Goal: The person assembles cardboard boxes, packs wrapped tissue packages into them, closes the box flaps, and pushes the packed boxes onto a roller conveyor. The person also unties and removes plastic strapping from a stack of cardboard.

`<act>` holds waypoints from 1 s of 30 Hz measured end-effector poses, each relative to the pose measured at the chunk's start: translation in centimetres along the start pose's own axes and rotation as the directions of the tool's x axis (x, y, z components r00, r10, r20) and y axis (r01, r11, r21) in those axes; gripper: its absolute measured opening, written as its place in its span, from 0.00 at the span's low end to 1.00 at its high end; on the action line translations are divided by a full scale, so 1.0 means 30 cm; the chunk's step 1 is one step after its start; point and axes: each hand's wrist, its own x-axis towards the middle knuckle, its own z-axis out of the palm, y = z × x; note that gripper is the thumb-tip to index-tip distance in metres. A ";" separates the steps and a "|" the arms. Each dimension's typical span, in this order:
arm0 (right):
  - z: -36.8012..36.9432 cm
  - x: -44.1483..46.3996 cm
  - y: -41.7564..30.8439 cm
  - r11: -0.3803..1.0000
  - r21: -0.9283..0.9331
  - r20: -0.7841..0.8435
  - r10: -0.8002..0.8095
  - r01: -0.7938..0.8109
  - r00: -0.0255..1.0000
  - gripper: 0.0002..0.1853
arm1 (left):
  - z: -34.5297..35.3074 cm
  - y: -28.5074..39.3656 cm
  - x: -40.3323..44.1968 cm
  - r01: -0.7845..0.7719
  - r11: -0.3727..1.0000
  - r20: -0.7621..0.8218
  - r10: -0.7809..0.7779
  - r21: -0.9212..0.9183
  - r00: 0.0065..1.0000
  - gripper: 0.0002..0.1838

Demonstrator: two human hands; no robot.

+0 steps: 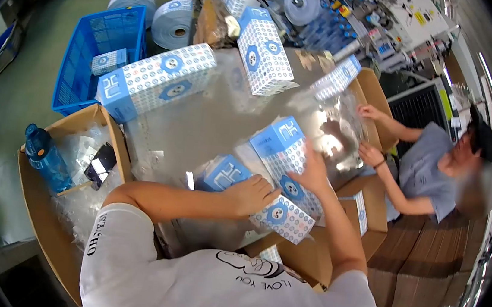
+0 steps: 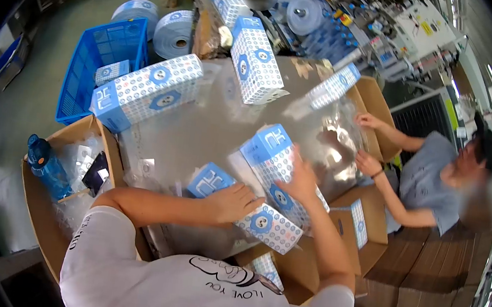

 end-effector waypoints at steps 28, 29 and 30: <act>0.874 -1.233 0.439 0.891 -0.157 0.018 0.434 -0.427 0.900 0.51 | 0.527 0.804 0.175 -0.045 0.978 0.956 0.211 -0.206 0.205 0.50; 0.902 -1.184 0.440 0.891 -0.161 0.050 0.437 -0.425 0.898 0.51 | 0.520 0.802 0.169 -0.056 0.971 0.938 0.237 -0.231 0.252 0.48; 0.921 -1.152 0.442 0.892 -0.177 0.086 0.434 -0.415 0.897 0.52 | 0.503 0.797 0.159 -0.063 0.965 0.914 0.263 -0.256 0.310 0.46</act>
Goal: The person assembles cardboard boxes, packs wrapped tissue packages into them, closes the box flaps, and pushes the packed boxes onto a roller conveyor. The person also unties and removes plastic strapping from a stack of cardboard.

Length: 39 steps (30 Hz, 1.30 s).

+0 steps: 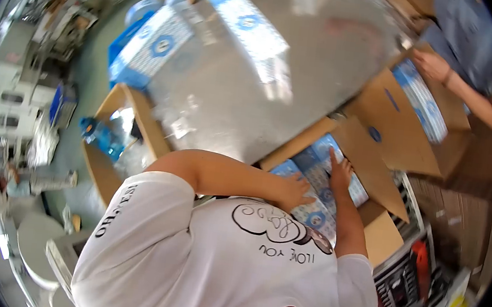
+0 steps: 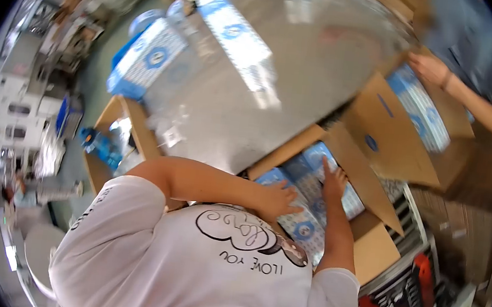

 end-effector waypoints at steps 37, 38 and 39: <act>-0.593 0.235 -0.708 0.091 0.992 0.103 -0.216 -0.085 0.971 0.10 | 0.331 -0.519 -0.887 -0.724 -0.011 -0.084 -0.992 -0.690 0.095 0.06; -0.573 0.202 -0.656 0.080 0.993 0.105 -0.182 -0.092 0.978 0.10 | 0.297 -0.494 -0.860 -0.750 -0.042 -0.066 -0.991 -0.660 0.114 0.06; -0.569 0.181 -0.628 0.061 0.997 0.049 -0.141 -0.041 0.989 0.10 | 0.269 -0.481 -0.831 -0.749 -0.056 -0.071 -0.988 -0.660 0.136 0.07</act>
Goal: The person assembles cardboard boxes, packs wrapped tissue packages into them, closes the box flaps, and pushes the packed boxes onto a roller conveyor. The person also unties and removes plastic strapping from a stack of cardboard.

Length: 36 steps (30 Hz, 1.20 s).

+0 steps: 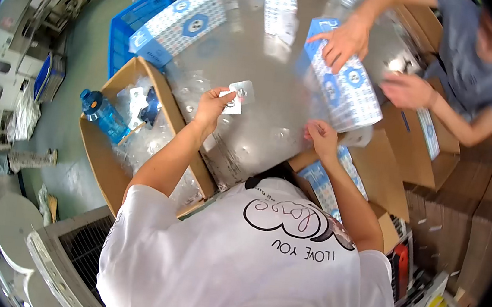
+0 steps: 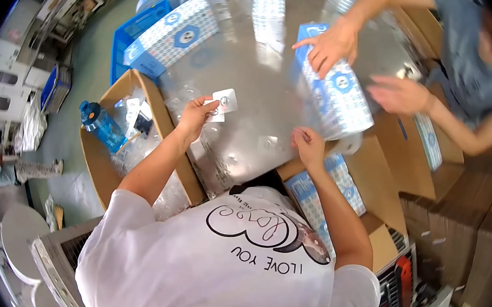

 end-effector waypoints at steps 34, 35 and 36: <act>-0.707 -0.865 0.086 0.913 -0.353 -0.554 -0.026 -0.207 0.832 0.12 | 0.835 -0.360 -0.041 -0.865 0.062 0.856 0.123 0.499 0.502 0.10; -0.700 -0.844 0.078 0.911 -0.360 -0.554 -0.034 -0.202 0.832 0.12 | 0.901 -0.379 -0.060 -0.908 0.130 0.907 0.090 0.399 0.411 0.10; -0.686 -0.824 0.080 0.928 -0.339 -0.521 -0.050 -0.153 0.852 0.12 | 0.935 -0.426 -0.055 -0.958 0.061 0.958 0.043 0.280 0.283 0.11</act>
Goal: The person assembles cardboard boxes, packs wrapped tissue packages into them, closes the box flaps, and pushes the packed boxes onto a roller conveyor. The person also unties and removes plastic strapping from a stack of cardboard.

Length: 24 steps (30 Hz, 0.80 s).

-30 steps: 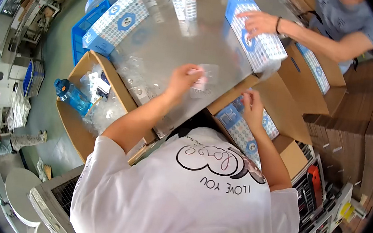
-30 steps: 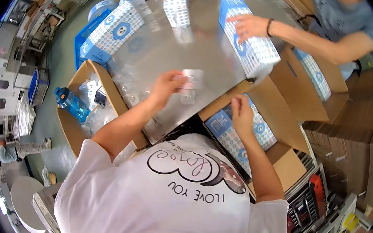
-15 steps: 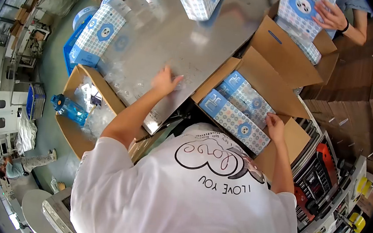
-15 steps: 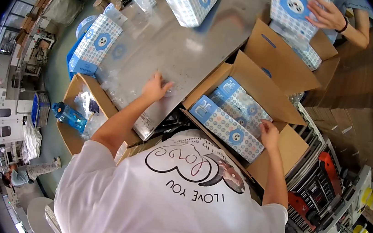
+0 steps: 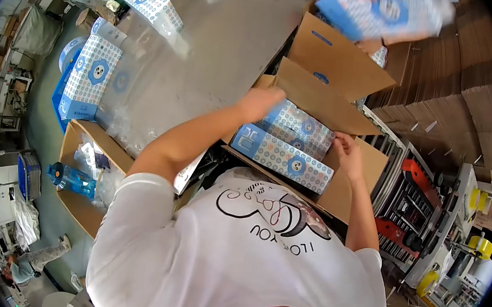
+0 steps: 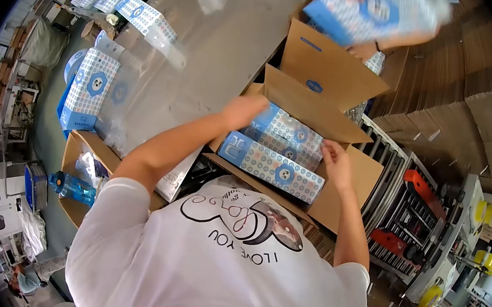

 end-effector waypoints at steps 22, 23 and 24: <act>1.376 0.981 -1.301 0.599 -0.616 0.441 -0.275 0.511 0.854 0.59 | -0.375 -0.429 -0.571 0.235 0.954 -0.356 -0.289 -0.188 0.889 0.13; 1.349 0.955 -1.252 0.581 -0.572 0.520 -0.290 0.580 0.803 0.60 | -0.462 -0.478 -0.599 0.217 0.969 -0.450 -0.248 -0.120 0.858 0.21; 1.305 0.919 -1.190 0.557 -0.525 0.593 -0.303 0.643 0.746 0.61 | -0.574 -0.506 -0.617 0.202 0.978 -0.542 -0.197 -0.051 0.817 0.31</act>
